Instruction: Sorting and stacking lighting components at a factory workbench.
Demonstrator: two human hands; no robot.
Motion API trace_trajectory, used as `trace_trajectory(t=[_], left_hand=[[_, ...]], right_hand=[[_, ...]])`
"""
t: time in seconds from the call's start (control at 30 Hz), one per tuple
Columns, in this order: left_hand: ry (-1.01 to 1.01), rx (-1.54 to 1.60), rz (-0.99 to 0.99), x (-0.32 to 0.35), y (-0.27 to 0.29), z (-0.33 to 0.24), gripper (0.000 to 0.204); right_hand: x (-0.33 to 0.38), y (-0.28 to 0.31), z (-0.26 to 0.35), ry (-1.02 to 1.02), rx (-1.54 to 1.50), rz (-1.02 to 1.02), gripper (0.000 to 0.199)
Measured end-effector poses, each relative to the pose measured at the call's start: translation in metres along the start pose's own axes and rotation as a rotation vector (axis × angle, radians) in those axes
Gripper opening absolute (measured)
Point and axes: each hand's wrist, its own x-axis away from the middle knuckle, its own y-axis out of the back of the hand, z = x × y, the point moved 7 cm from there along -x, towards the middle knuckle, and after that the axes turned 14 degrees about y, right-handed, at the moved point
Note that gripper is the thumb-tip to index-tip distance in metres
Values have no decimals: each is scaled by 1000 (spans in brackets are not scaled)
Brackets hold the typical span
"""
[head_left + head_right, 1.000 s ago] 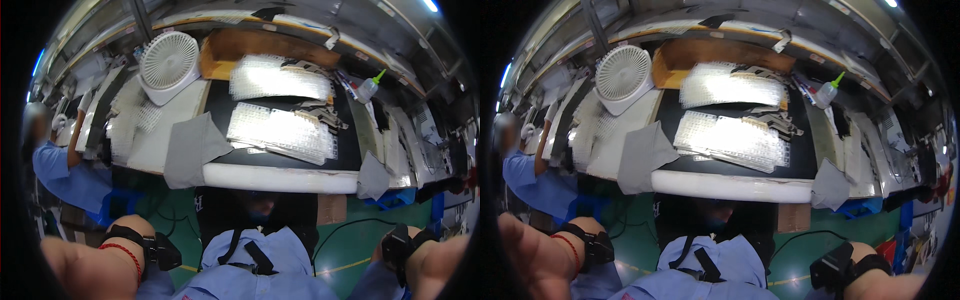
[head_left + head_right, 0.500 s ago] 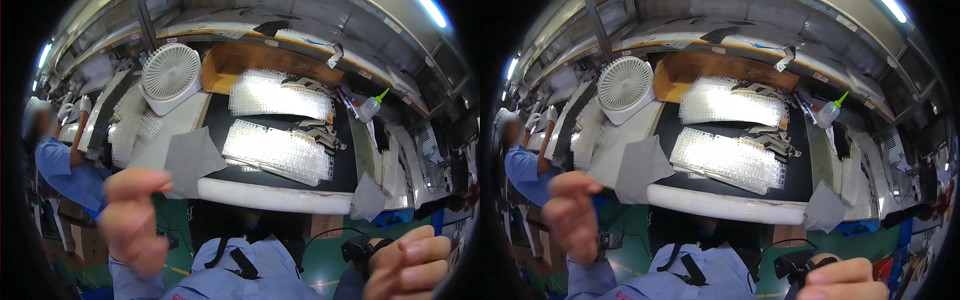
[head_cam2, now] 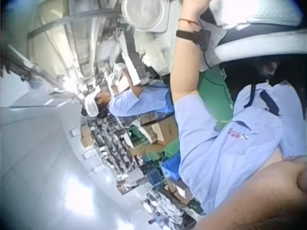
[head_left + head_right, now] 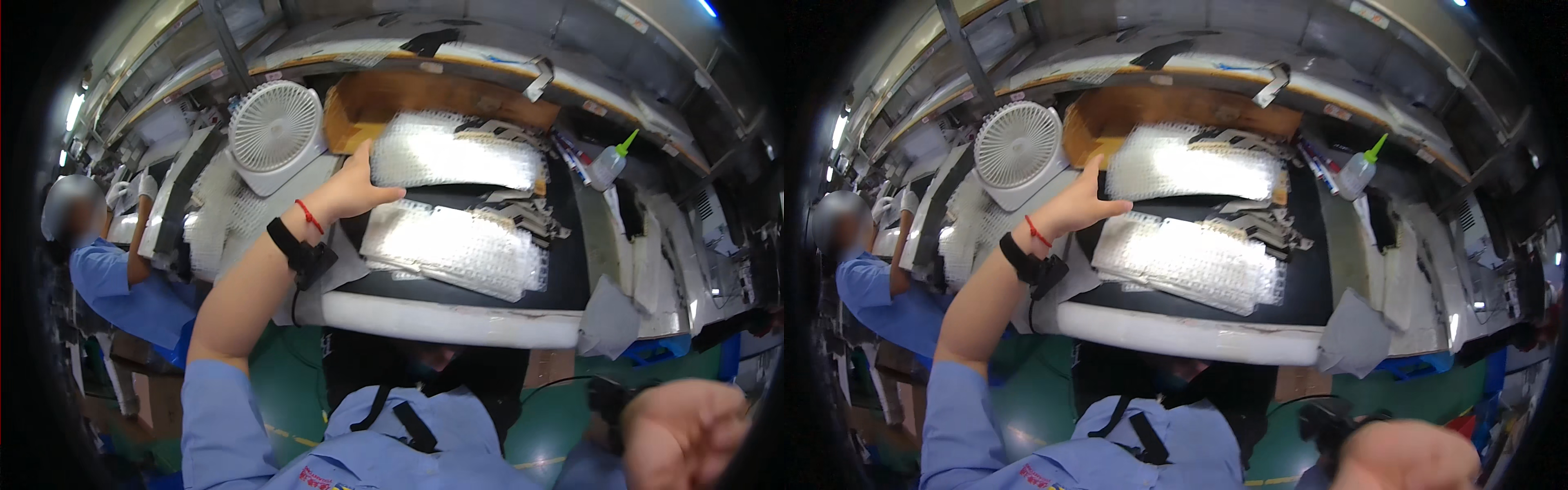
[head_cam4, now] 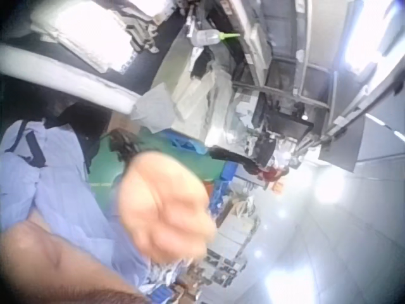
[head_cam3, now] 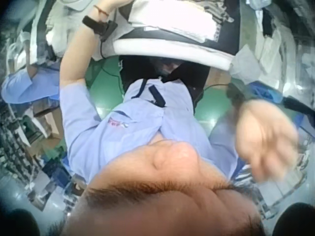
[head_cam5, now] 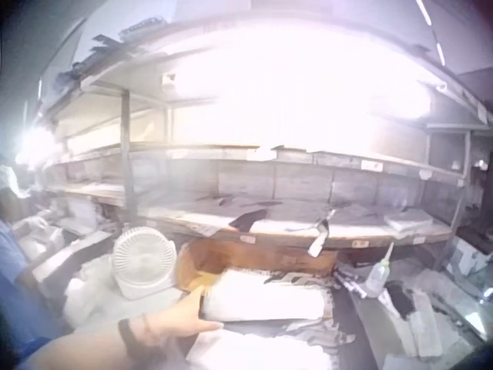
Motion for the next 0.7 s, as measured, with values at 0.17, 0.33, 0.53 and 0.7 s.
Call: trace_trajectory(t=[0.17, 0.33, 0.53, 0.7], left_hand=[[49, -375, -51, -26, -22, 3, 133], [46, -328, -90, -46, -22, -4, 118], [-54, -168, -208, -71, -12, -4, 102], [81, -295, -148, -67, -7, -17, 100]], right_hand=[[134, -57, -78, -911, 31, -204, 12], [247, -77, -118, -1702, -304, -693, 13], [308, -98, -141, -1889, -260, -464, 23], [326, -134, -160, -1668, 183, 589, 98]])
